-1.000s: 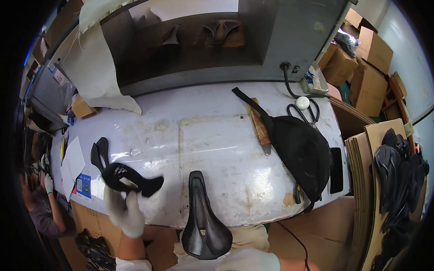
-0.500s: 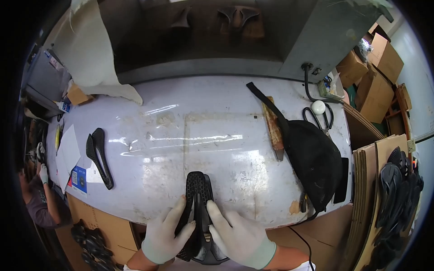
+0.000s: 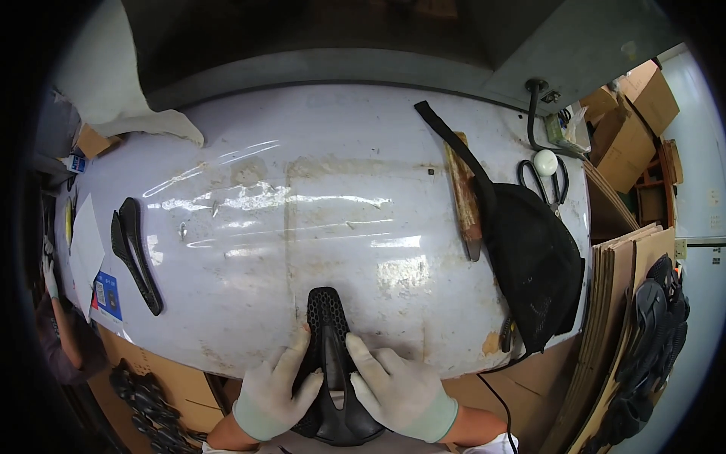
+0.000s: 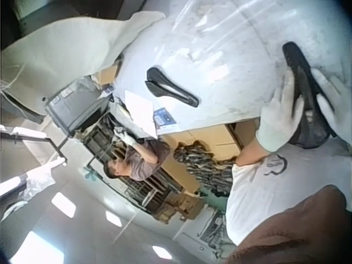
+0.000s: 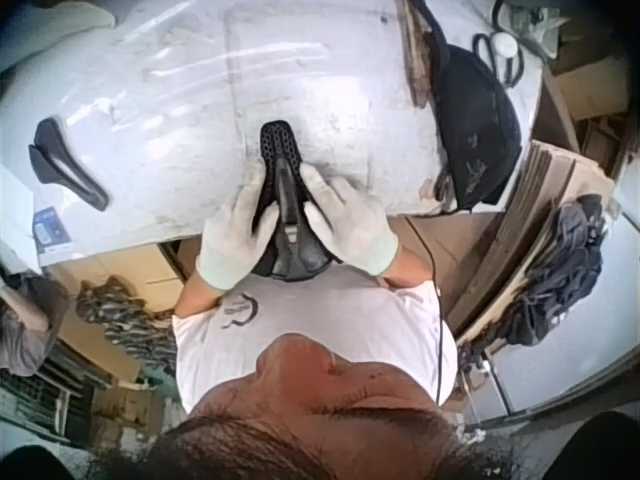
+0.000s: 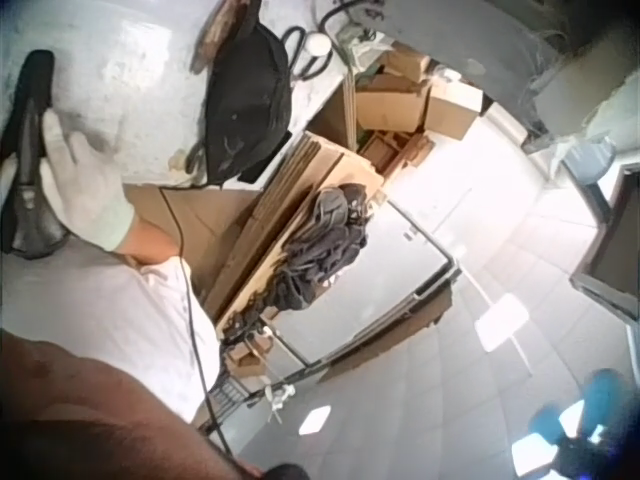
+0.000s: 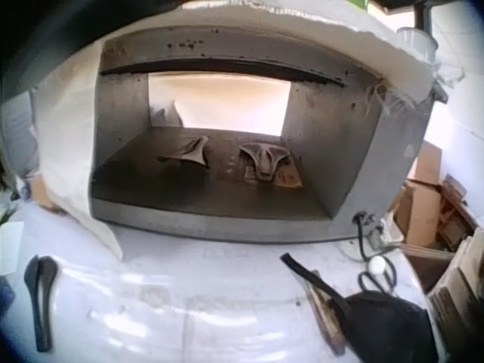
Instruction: Inspecting and assembling 3D-printed or mesh bicycle saddles on a workbench in a factory environment.
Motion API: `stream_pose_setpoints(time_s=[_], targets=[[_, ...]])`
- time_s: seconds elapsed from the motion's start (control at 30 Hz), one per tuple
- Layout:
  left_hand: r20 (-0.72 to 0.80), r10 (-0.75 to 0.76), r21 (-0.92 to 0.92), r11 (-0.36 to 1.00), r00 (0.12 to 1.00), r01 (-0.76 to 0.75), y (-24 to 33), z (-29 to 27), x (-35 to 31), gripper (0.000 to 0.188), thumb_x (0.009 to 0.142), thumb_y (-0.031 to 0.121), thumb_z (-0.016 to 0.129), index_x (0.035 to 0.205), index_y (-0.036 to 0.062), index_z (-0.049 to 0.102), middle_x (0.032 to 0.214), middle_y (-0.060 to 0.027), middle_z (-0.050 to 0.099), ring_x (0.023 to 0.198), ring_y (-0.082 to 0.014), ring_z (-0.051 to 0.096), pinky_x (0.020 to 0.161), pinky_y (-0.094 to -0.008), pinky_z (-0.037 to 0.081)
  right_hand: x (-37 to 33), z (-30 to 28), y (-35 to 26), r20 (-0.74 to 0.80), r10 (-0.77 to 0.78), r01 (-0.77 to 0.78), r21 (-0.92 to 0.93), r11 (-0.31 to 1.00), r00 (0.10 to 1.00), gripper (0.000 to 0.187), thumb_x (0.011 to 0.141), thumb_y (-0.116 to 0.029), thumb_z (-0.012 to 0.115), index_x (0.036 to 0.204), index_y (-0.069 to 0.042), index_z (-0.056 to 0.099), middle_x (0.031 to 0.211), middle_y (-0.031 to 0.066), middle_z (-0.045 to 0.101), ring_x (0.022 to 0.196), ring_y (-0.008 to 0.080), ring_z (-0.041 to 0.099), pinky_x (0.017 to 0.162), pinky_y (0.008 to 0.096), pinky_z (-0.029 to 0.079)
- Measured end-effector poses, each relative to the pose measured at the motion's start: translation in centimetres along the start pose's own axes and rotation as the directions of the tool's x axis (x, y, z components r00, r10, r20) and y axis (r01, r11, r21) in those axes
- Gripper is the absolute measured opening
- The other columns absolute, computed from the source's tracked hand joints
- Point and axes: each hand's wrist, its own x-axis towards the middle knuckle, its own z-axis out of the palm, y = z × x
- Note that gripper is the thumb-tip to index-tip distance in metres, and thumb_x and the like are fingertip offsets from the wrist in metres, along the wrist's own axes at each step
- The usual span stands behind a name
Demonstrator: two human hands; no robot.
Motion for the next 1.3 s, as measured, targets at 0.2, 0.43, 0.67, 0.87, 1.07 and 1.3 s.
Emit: stream_pose_setpoints(time_s=[0.2,0.43,0.67,0.87,1.07,1.3], targets=[[0.033,0.009,-0.023,1.000,0.999,-0.008,-0.3,-0.2,0.3,0.068,0.088,0.015,0.077,0.149,-0.0038,0.052,0.087,-0.0208,0.065,0.065,-0.0367,0.066,0.059,-0.0423,0.054,0.1,0.3,0.0,-0.006,0.000,0.000,0.047,0.999,1.000,0.058,0.087,-0.015,0.074,0.140,0.004,0.061,0.076,0.0079,0.059,0.060,0.0236,0.062,0.053,0.0365,0.052],[0.043,0.036,-0.053,0.998,0.998,-0.034,-0.7,-0.4,0.6,0.068,0.088,0.013,0.074,0.149,-0.0061,0.051,0.095,-0.0246,0.068,0.069,-0.0395,0.069,0.062,-0.0414,0.057,0.3,0.1,0.2,0.003,-0.016,0.015,0.083,0.996,1.000,0.059,0.086,-0.015,0.075,0.140,0.005,0.060,0.077,0.0078,0.061,0.061,0.0241,0.063,0.054,0.0365,0.053],[0.046,0.104,-0.125,0.987,0.994,-0.097,-0.7,0.0,-0.1,0.070,0.088,0.011,0.073,0.148,-0.0121,0.048,0.090,-0.0253,0.068,0.068,-0.0386,0.069,0.060,-0.0409,0.056,-0.3,0.8,0.7,-0.042,-0.114,0.118,0.095,0.989,0.993,0.059,0.088,-0.015,0.072,0.140,0.009,0.059,0.074,0.0046,0.055,0.059,0.0199,0.059,0.054,0.0321,0.050],[0.100,0.087,0.081,0.992,0.991,-0.095,0.2,0.4,0.3,0.068,0.088,0.012,0.071,0.144,-0.0175,0.048,0.083,-0.0216,0.066,0.059,-0.0321,0.066,0.050,-0.0390,0.052,0.1,1.1,-1.2,-0.005,-0.011,0.011,0.004,1.000,1.000,0.056,0.086,-0.018,0.073,0.136,0.006,0.062,0.082,0.0101,0.065,0.068,0.0276,0.065,0.068,0.0410,0.053],[0.071,0.096,0.247,0.963,0.993,-0.111,0.7,0.5,1.2,0.069,0.085,0.015,0.073,0.142,-0.0167,0.050,0.078,-0.0141,0.065,0.054,-0.0260,0.063,0.046,-0.0383,0.049,0.5,1.1,-2.3,0.054,0.020,-0.013,-0.125,0.992,0.998,0.069,0.087,-0.021,0.072,0.145,0.010,0.051,0.083,0.0105,0.062,0.068,0.0261,0.062,0.070,0.0418,0.052],[-0.064,0.036,0.133,0.991,0.997,-0.027,-0.3,2.4,0.7,0.072,0.085,0.016,0.075,0.149,-0.0024,0.050,0.076,-0.0107,0.067,0.056,-0.0264,0.065,0.048,-0.0378,0.051,0.5,1.3,-1.9,0.041,-0.040,0.049,-0.270,0.962,0.998,0.056,0.090,-0.022,0.071,0.136,0.008,0.062,0.070,0.0027,0.055,0.055,0.0181,0.058,0.049,0.0322,0.048]])
